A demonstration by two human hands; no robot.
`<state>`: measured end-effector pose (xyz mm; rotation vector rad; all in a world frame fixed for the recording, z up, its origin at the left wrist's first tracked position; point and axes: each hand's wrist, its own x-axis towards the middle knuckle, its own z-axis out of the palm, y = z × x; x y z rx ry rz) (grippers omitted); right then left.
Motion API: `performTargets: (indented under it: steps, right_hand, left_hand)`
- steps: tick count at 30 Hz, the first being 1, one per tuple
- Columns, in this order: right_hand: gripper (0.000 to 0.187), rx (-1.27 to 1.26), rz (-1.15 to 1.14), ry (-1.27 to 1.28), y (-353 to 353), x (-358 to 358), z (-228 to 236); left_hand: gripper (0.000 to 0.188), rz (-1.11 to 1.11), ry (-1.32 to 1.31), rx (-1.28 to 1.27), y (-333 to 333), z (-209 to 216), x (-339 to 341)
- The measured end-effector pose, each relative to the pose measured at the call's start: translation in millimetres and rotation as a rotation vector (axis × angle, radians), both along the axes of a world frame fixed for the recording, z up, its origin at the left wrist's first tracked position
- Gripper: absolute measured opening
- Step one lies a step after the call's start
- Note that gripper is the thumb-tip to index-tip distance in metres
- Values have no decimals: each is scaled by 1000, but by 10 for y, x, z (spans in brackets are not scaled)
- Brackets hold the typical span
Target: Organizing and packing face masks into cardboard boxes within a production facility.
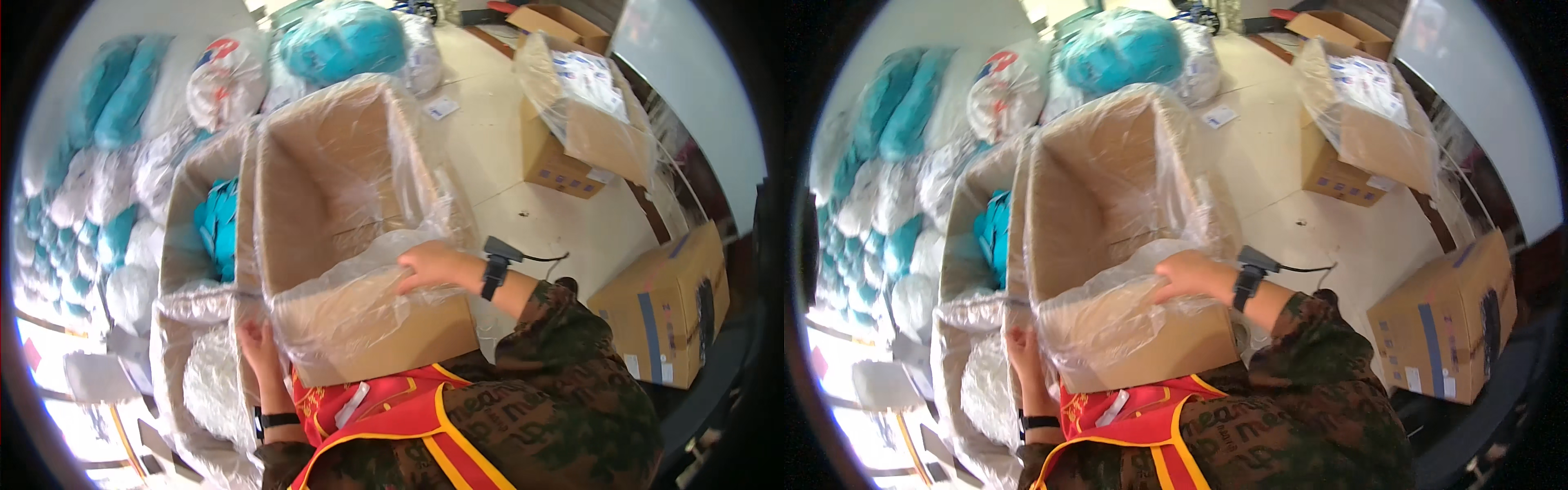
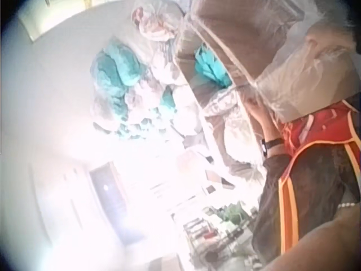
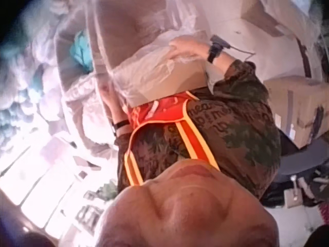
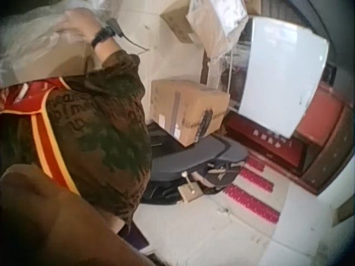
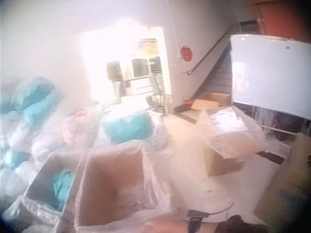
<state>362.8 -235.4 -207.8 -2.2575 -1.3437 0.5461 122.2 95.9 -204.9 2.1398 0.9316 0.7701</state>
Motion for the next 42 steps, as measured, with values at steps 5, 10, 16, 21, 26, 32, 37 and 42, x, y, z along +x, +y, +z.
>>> performTargets:
  steps: [5,10,16,21,26,32,37,42]
  right_hand:
    - [57,-42,-63,14,-183,-57,115]
    - [56,-99,-236,-13,-579,107,181]
    - [51,48,-465,-150,-1638,707,105]
    - [51,-5,-647,-81,-2227,1054,70]
    - [50,-70,-613,-145,-2284,1148,39]
    - [58,145,-551,-48,-1988,1117,-30]
    - [61,66,-456,-76,-1552,1324,171]
    - [67,-94,-466,-119,-1450,1718,177]
  left_hand:
    - [38,-61,233,-754,199,-673,-335]
    - [38,-310,-69,-864,-629,-118,395]
    - [43,-584,-137,-970,-1592,-139,1376]
    - [38,-741,-178,-995,-2131,-193,2165]
    - [30,-738,-236,-1020,-2309,-97,2578]
    - [25,-699,-177,-998,-1990,56,2716]
    - [39,-535,-153,-1030,-1588,-102,2620]
    - [44,-490,-63,-1254,-1618,-579,2455]
